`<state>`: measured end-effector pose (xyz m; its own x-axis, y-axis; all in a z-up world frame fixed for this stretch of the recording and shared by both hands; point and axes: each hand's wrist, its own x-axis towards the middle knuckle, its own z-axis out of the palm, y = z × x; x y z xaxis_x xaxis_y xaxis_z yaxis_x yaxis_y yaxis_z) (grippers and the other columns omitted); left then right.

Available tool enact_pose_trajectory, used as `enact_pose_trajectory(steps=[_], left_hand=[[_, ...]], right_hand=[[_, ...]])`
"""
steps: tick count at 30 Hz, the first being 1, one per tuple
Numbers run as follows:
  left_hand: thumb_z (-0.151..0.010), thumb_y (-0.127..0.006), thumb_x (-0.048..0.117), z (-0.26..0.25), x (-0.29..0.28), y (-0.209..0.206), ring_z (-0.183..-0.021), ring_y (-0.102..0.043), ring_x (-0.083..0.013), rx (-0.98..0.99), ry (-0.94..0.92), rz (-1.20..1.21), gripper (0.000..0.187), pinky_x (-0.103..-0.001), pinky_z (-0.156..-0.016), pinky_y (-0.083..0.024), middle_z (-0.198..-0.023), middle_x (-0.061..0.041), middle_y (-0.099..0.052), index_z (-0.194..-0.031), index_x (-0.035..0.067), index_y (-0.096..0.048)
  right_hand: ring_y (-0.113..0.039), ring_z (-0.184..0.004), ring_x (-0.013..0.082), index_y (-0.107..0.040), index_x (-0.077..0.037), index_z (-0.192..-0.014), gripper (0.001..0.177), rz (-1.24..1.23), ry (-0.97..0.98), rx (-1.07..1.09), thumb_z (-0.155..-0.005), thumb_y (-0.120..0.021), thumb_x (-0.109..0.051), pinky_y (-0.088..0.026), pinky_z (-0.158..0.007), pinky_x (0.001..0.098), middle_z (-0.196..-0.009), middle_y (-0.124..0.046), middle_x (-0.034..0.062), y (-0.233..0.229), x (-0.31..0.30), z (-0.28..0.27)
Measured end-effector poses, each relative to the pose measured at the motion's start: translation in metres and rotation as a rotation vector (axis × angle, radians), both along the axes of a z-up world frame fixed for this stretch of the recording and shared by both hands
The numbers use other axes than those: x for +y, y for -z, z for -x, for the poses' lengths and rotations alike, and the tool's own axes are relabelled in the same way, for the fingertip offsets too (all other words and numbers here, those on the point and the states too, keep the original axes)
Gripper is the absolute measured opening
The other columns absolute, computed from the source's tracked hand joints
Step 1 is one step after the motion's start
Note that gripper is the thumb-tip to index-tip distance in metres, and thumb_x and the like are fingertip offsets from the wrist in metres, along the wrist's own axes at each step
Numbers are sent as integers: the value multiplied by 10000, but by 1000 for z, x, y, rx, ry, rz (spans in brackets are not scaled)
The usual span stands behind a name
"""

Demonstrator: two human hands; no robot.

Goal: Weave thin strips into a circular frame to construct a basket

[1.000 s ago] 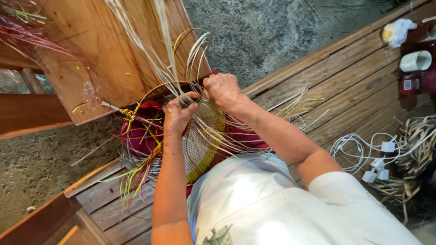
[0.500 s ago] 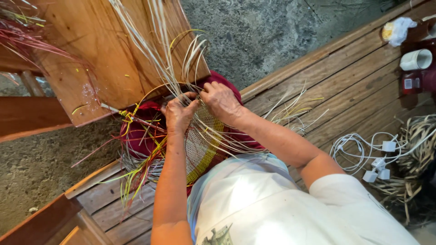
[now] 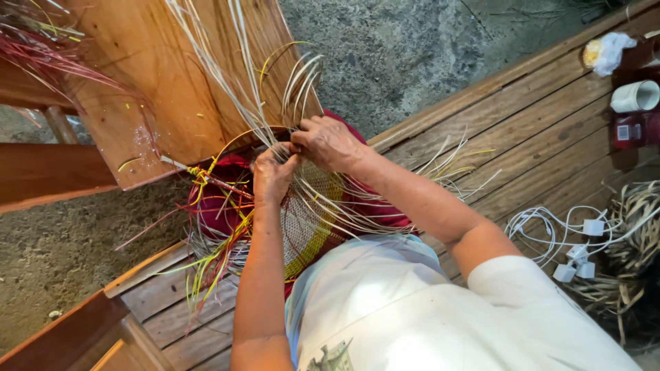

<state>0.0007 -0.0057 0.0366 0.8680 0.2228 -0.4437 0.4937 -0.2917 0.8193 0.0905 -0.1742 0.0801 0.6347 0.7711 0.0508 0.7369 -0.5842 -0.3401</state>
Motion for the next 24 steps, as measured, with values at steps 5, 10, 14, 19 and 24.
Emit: enact_pose_trajectory(steps=[5, 10, 14, 19, 24], left_hand=[[-768, -812, 162, 4, -1, -5, -929, -760, -274, -78, -72, 16, 216, -428, -859, -574, -863, -78, -780, -979, 208, -798], [-842, -764, 457, 8, 2, 34, -995, -748, -251, -19, 99, -99, 230, -498, -1159, -335, -880, 19, -786, -967, 267, -798], [-775, -831, 390, 9, 1, 10, -951, -753, -295, 46, 49, -49, 209, -435, -941, -542, -847, -32, -788, -926, 245, -829], [-735, -847, 299, 6, 0, 7, -513, -544, -157, 1, -72, 53, 223, -293, -544, -507, -591, -22, -634, -873, 125, -829], [-739, -822, 282, 3, 0, -9, -489, -503, -130, -18, -9, -5, 210, -245, -578, -503, -580, 16, -650, -838, 97, -822]], right_hand=[[-619, -823, 210, -659, -265, -838, 119, 39, -199, -119, -847, -663, -383, -490, -742, 340, -857, -587, -20, 35, 5, -26], [-555, -865, 226, -612, -182, -897, 180, 22, -368, -352, -969, -564, -339, -445, -829, 364, -899, -549, 20, 32, 24, -39], [-544, -849, 193, -620, -188, -927, 106, 50, -387, -686, -953, -584, -284, -440, -906, 365, -889, -546, 2, 9, 60, -74], [-596, -1008, 201, -605, -135, -1128, 187, -26, -346, -893, -982, -653, -243, -399, -1036, 377, -1114, -633, 62, -110, 115, -109], [-653, -1051, 194, -648, -115, -1243, 314, -143, -193, -1079, -1000, -742, -290, -428, -883, 372, -1289, -575, 92, -182, 145, -135]])
